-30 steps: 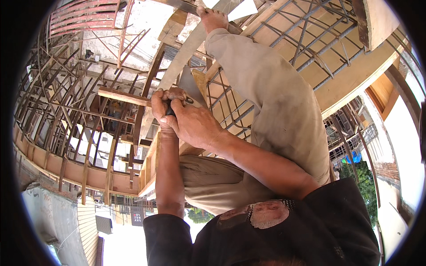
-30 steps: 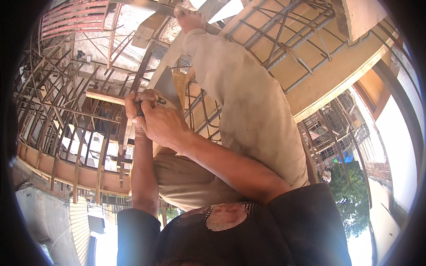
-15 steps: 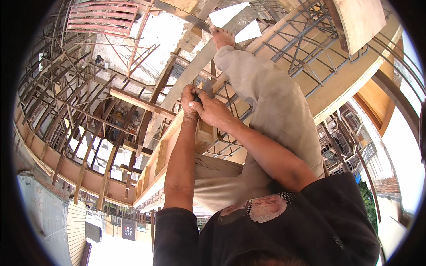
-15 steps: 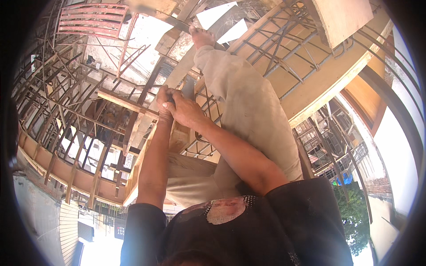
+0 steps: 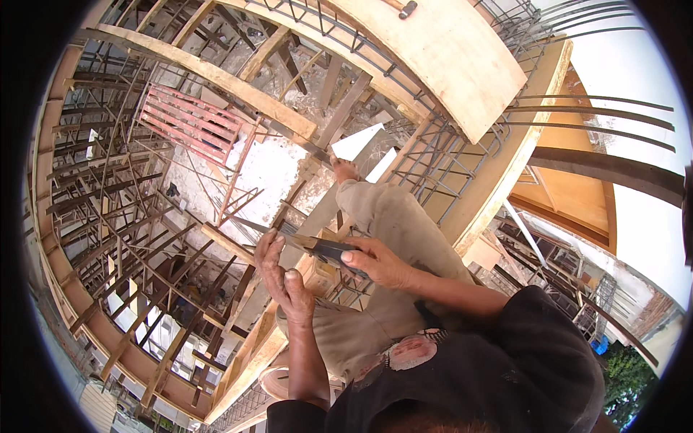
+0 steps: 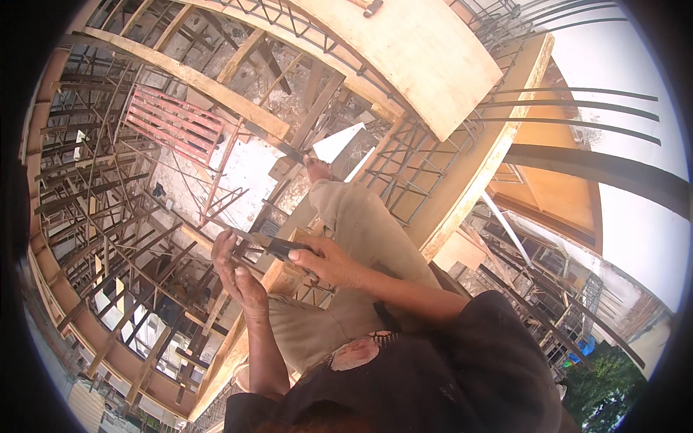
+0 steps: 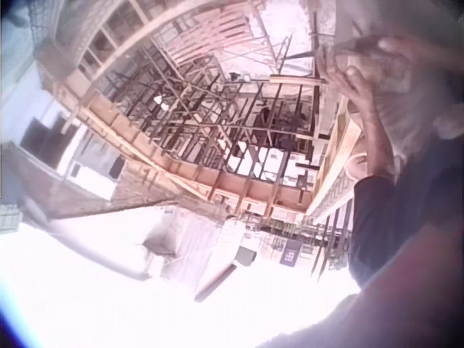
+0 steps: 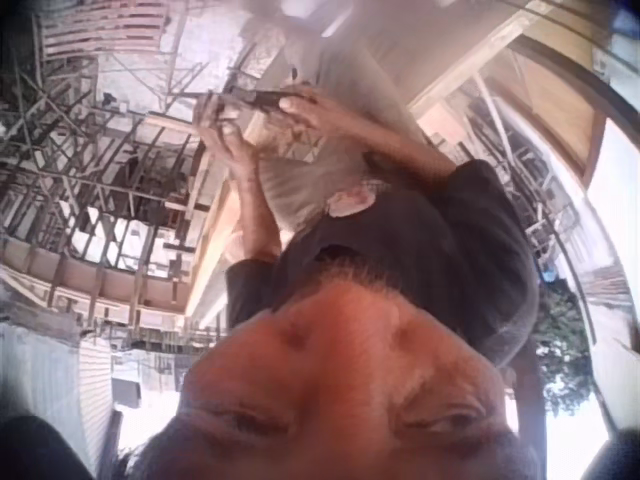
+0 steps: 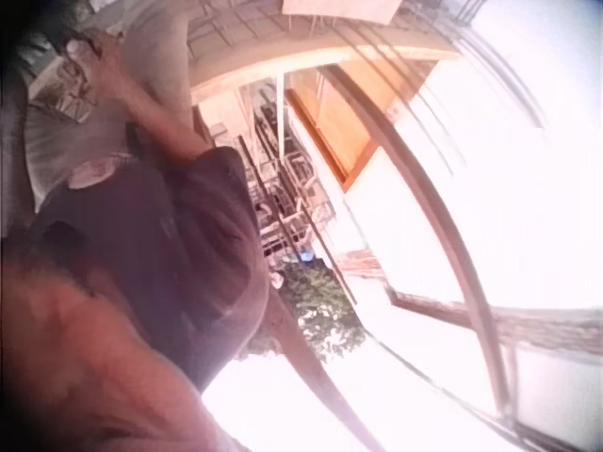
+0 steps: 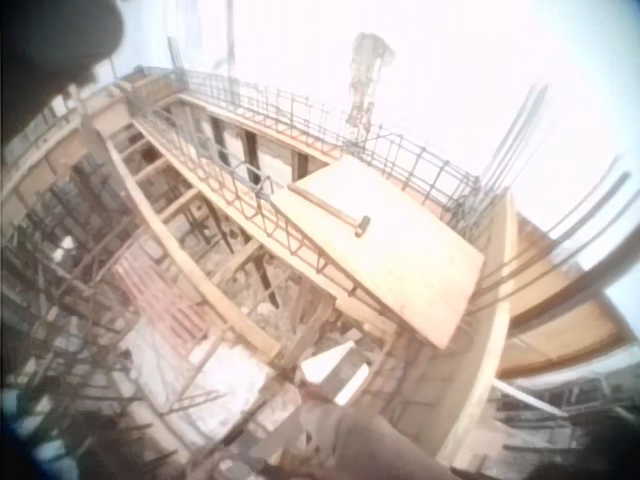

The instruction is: The person saws a piece of plywood with a hand saw, carries it across a construction site, and then fits and hammers a wooden form into place on a concrete support structure.

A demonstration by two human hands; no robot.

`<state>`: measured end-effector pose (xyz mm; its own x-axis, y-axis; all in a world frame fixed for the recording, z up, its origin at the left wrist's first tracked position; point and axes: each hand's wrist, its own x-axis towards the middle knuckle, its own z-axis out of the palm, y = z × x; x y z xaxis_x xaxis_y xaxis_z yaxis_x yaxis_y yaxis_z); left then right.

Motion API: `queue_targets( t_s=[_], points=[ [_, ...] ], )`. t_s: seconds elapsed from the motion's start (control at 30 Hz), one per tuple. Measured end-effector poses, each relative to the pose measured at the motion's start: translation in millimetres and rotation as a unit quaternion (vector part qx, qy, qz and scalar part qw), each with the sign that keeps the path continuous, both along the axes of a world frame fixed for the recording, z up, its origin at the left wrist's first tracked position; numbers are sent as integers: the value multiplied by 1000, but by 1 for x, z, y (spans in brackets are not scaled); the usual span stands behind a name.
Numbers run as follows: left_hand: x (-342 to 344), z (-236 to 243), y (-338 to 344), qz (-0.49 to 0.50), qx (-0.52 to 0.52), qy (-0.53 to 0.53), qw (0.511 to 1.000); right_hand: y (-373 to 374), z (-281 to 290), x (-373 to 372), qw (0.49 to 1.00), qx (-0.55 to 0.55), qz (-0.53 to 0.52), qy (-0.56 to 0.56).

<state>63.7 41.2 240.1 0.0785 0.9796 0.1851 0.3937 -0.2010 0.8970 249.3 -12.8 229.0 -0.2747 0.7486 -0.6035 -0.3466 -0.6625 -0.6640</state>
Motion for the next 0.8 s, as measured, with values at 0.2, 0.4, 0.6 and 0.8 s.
queue_targets(
  t_s=[0.2, 0.4, 0.6, 0.8],
  points=[
    [-53, 20, -32, 117, -57, 24, 991, -40, 91, 106, 972, 129, -193, -22],
    [-111, -52, -88, -37, -280, 331, 900, -16, 105, 152, 940, 126, -299, -106],
    [-108, -72, -88, 0, -345, 306, 887, -28, 92, 162, 833, 300, -381, -266],
    [-105, -68, -83, -5, -361, 319, 876, -41, 37, 186, 745, 204, -399, -495]
  ],
)
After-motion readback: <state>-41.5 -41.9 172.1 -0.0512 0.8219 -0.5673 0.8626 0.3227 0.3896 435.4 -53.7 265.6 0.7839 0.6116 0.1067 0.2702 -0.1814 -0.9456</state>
